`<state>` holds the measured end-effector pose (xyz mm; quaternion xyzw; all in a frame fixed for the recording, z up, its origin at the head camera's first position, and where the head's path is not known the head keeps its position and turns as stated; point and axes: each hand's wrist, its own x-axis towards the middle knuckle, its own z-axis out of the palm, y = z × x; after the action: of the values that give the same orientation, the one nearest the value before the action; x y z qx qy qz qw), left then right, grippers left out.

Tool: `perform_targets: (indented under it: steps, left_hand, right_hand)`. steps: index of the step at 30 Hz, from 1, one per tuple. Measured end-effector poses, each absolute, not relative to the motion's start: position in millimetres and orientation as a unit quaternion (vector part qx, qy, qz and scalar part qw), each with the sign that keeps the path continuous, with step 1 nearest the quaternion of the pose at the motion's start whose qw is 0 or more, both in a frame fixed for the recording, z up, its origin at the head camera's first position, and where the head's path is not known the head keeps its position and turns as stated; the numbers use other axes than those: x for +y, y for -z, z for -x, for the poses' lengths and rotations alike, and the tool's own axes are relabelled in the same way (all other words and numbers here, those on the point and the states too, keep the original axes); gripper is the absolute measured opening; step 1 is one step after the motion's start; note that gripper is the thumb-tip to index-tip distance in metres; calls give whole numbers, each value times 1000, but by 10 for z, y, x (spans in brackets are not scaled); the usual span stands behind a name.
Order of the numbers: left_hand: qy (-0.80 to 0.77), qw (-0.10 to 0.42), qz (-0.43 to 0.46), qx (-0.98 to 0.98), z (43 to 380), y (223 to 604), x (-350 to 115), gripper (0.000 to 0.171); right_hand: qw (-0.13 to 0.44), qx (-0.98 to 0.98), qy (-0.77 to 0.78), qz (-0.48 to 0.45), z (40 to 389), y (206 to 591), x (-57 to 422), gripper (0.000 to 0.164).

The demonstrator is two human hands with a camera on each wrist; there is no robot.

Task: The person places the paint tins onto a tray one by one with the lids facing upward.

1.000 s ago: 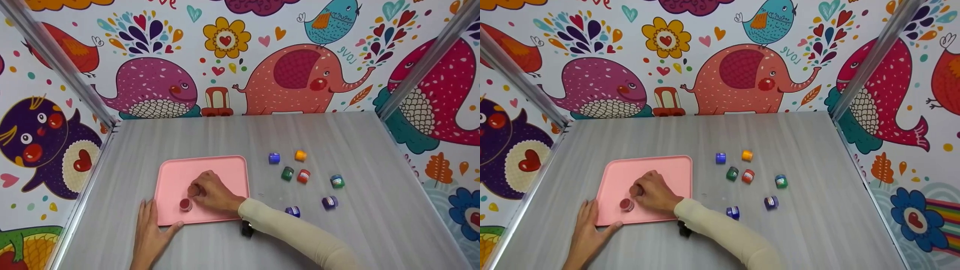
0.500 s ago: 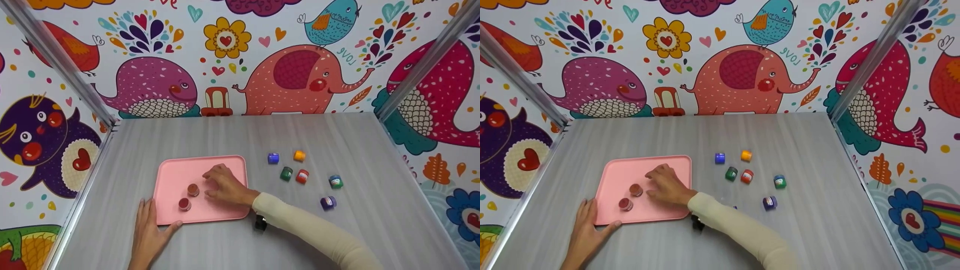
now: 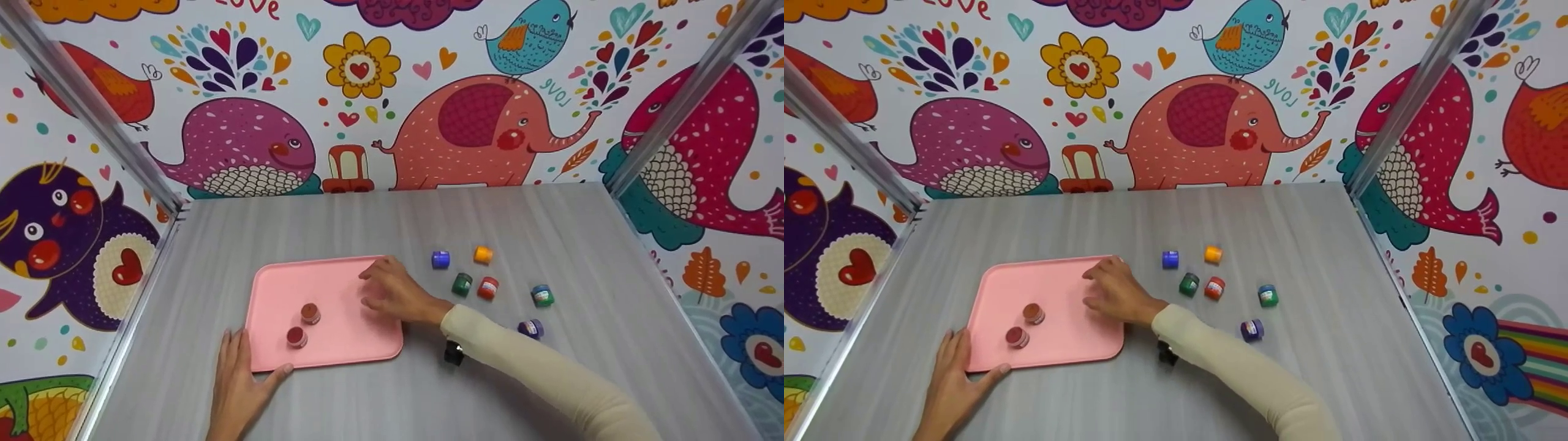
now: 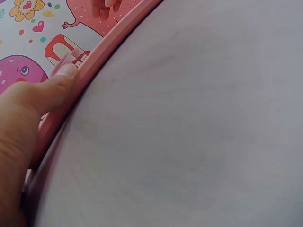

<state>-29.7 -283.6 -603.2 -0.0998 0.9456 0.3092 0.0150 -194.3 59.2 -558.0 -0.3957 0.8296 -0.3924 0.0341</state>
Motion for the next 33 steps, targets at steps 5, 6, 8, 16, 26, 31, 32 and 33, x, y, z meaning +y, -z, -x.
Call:
perform_targets:
  steps: [5, 6, 8, 16, 26, 31, 32, 33]
  left_hand:
    - [-305, 10, 95, 948, 295, 6038, -2839, 136]
    - [-306, 13, 96, 947, 294, 6038, -2841, 137]
    - [-307, 20, 98, 947, 294, 6039, -2844, 138]
    - [-306, 17, 97, 947, 305, 6045, -2854, 138]
    - [-302, -5, 86, 949, 304, 6034, -2856, 134]
    - [-304, -16, 82, 949, 295, 6044, -2843, 133]
    - [-305, -17, 81, 949, 294, 6048, -2842, 133]
    - [-306, -18, 80, 949, 294, 6050, -2839, 132]
  right_hand:
    - [32, 841, 392, 371, 2022, 5551, 795, 41]
    - [38, 846, 390, 362, 2032, 5547, 838, 42]
    - [44, 851, 388, 351, 2051, 5534, 922, 43]
    - [3, 856, 389, 340, 2166, 5500, 1236, 44]
    - [26, 900, 338, 275, 2304, 5437, 1558, 49]
    - [29, 917, 297, 265, 2343, 5495, 1691, 51]
    - [27, 919, 289, 266, 2350, 5512, 1712, 51]
    - [26, 921, 284, 266, 2357, 5525, 1733, 51]
